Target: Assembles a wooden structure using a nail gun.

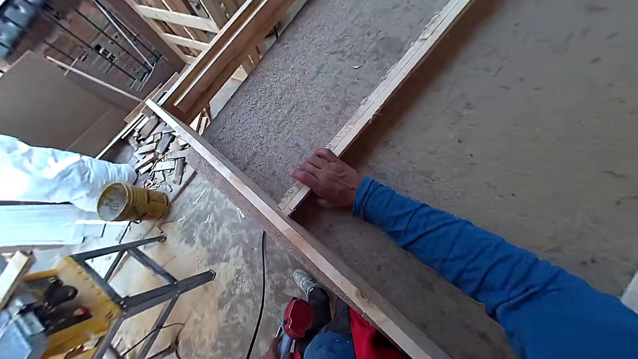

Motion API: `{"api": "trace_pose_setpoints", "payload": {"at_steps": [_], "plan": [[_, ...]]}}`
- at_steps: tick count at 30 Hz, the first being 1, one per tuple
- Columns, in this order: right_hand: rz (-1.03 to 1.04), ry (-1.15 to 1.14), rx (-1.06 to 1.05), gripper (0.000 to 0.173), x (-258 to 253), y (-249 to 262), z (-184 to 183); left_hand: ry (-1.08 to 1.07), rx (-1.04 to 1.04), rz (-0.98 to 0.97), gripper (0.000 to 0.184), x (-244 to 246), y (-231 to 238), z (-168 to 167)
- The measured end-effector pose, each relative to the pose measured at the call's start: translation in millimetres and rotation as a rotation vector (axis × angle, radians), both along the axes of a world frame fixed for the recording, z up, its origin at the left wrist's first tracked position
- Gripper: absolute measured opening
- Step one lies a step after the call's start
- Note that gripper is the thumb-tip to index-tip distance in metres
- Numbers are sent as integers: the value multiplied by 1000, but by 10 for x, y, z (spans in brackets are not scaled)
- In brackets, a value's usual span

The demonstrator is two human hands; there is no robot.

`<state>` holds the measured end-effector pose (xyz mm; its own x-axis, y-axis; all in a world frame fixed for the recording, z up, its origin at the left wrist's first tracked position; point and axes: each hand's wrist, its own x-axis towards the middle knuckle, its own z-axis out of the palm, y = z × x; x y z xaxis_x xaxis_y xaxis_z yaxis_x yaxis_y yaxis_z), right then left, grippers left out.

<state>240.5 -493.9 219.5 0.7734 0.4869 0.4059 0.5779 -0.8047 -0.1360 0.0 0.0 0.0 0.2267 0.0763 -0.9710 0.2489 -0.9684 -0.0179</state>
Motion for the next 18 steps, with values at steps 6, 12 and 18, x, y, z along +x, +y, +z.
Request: {"api": "trace_pose_setpoints", "payload": {"at_steps": [6, 12, 18], "plan": [[21, -288, 140, 60, 150, -22, -212, -49, 55, 15, 87, -119, -64, 323], [11, -349, 205, 56, 133, -117, -174, -275, 115, 158, 79, -208, -84, 548], [-41, -382, 249, 58, 108, -125, -90, -783, 233, 463, 54, -61, -222, 1214]]}}
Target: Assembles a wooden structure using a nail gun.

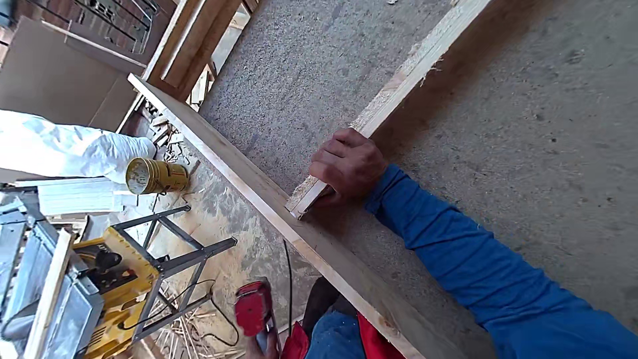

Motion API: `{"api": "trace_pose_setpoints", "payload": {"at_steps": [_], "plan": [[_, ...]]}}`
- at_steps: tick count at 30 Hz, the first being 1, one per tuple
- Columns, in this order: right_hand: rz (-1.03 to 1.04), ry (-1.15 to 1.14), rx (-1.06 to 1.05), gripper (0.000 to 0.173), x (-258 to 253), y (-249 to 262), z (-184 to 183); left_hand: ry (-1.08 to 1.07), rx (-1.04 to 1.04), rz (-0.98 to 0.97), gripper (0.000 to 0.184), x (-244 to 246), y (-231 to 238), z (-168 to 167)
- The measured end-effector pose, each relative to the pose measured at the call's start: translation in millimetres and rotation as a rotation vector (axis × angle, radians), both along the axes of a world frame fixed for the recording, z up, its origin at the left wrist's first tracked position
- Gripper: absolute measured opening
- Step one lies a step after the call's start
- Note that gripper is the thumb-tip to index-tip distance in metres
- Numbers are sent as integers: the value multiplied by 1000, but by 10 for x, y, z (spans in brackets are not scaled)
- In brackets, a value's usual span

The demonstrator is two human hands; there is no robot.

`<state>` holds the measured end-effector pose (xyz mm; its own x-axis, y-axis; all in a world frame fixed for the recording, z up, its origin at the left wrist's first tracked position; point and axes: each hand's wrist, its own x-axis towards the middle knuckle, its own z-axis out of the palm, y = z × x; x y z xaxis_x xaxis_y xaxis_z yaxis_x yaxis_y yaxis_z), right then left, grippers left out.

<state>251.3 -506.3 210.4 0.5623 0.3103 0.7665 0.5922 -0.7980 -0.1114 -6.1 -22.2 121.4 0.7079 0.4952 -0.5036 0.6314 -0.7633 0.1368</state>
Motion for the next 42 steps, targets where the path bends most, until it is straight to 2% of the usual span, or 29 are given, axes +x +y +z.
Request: {"api": "trace_pose_setpoints", "payload": {"at_steps": [3, 5, 7, 9, 11, 13, 15, 17, 19, 21, 23, 27, 30, 34, 42], "plan": [[48, 31, 5, 58, 6, -29, 29, -275, -128, 104, 45, 287, -199, 473], [82, 65, 32, 61, -35, -38, 42, -418, -206, 72, 46, 447, -286, 733], [93, 77, 151, 68, -137, -54, 28, -519, -257, 29, 41, 579, -357, 958], [-13, 20, 420, 72, -286, -59, -24, -621, -355, -35, 22, 707, -468, 1217], [-169, 55, 835, 63, -439, -40, -2, -693, -557, -192, 8, 887, -551, 1407], [-337, 212, 1380, 53, -516, 114, 137, -679, -633, -311, 11, 1059, -705, 1667], [-385, 469, 1827, 61, -565, 259, 272, -657, -676, -348, 16, 1202, -934, 1975], [-290, 653, 1987, 79, -620, 381, 329, -644, -754, -400, 16, 1337, -1062, 2201], [-177, 686, 2051, 88, -575, 511, 323, -623, -817, -528, 15, 1418, -1109, 2412], [-108, 574, 2129, 84, -413, 640, 227, -612, -743, -633, 20, 1464, -1287, 2622], [-52, 446, 2196, 83, -245, 750, 105, -566, -803, -673, 18, 1513, -1384, 2679], [-147, 395, 2144, 89, -84, 833, 71, -526, -887, -642, 19, 1565, -1455, 2605], [-273, 357, 2087, 72, -45, 857, 63, -429, -917, -678, 21, 1606, -969, 2617], [-300, 324, 2056, 60, -61, 872, 77, -462, -916, -438, 30, 1638, -1460, 2453], [-263, 250, 2016, 53, -57, 872, 59, -456, -933, -456, 28, 1465, -1473, 2466]]}}
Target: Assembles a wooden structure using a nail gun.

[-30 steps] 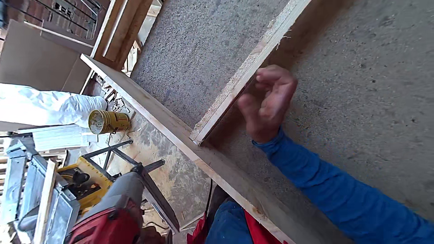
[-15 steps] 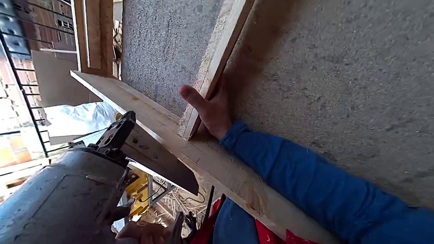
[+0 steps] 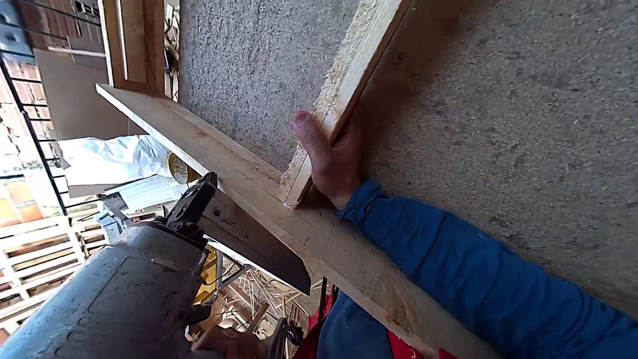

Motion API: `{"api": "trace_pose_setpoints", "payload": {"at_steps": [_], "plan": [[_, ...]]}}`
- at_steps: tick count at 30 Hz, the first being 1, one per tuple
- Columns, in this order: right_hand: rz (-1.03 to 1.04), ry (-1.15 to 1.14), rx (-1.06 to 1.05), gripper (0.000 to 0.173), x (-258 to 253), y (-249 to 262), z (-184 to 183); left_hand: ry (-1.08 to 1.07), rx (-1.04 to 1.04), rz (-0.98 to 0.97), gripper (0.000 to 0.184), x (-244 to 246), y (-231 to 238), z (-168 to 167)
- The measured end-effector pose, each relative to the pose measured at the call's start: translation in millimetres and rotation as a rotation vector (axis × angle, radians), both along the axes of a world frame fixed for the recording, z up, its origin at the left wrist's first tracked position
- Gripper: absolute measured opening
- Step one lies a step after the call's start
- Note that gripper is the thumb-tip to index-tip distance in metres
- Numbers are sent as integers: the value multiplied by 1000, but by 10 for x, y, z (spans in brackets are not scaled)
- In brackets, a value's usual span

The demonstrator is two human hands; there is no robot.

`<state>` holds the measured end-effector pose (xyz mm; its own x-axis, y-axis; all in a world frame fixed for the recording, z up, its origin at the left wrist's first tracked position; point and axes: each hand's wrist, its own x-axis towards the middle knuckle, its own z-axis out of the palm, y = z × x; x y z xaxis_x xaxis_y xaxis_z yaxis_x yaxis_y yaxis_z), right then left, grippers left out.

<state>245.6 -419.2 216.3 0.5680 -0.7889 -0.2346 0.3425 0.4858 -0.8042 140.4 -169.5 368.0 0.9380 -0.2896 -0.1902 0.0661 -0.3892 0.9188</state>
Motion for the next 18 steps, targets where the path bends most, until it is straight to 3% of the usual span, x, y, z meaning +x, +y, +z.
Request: {"api": "trace_pose_setpoints", "payload": {"at_steps": [4, 9, 15, 18], "plan": [[14, 22, -22, 53, -61, -7, 17, 29, 0, -41, 27, 20, -6, 34], [9, -2, -8, 52, -78, -16, 15, 56, -6, -118, 26, 26, 330, 92], [5, 46, -2, 53, -57, -8, 41, 61, 7, -96, 30, 69, 172, 87], [-1, 44, 4, 51, -43, -20, 57, 104, 0, 28, 30, 137, -140, -8]]}}
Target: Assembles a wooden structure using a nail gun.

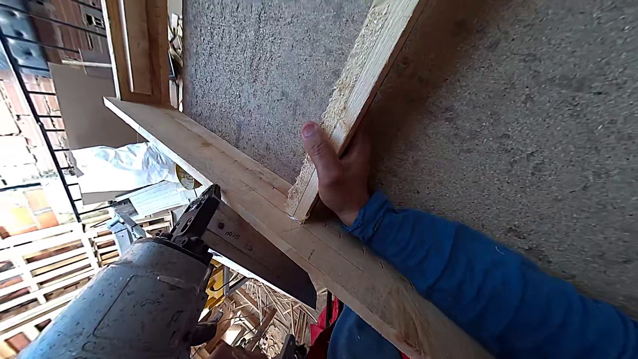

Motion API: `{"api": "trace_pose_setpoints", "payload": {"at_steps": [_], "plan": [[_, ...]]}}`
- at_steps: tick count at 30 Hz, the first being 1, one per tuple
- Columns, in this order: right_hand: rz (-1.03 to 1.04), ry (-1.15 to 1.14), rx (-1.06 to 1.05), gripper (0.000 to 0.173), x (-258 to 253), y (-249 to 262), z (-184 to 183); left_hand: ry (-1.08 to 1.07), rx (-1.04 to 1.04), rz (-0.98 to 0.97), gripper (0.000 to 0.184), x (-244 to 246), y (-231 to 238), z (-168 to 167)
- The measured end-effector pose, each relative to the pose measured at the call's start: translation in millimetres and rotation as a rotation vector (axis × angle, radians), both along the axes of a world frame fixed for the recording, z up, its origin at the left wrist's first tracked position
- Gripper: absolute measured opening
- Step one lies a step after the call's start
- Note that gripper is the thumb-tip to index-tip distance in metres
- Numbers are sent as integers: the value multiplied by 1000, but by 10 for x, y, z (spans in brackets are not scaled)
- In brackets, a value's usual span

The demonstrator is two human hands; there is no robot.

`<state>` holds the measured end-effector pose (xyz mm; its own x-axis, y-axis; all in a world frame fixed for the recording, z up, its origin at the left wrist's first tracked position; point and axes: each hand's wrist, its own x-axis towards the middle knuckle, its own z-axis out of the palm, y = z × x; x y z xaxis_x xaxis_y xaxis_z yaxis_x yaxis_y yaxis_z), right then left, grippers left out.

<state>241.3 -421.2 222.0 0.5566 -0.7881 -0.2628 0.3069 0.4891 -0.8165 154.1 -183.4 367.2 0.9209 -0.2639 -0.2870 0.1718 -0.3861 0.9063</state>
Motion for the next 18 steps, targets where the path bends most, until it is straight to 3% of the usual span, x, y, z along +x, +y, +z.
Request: {"api": "trace_pose_setpoints", "payload": {"at_steps": [18], "plan": [[42, 44, 13, 54, 15, -14, 13, 31, 24, -30, 36, -22, 70, 23]]}}
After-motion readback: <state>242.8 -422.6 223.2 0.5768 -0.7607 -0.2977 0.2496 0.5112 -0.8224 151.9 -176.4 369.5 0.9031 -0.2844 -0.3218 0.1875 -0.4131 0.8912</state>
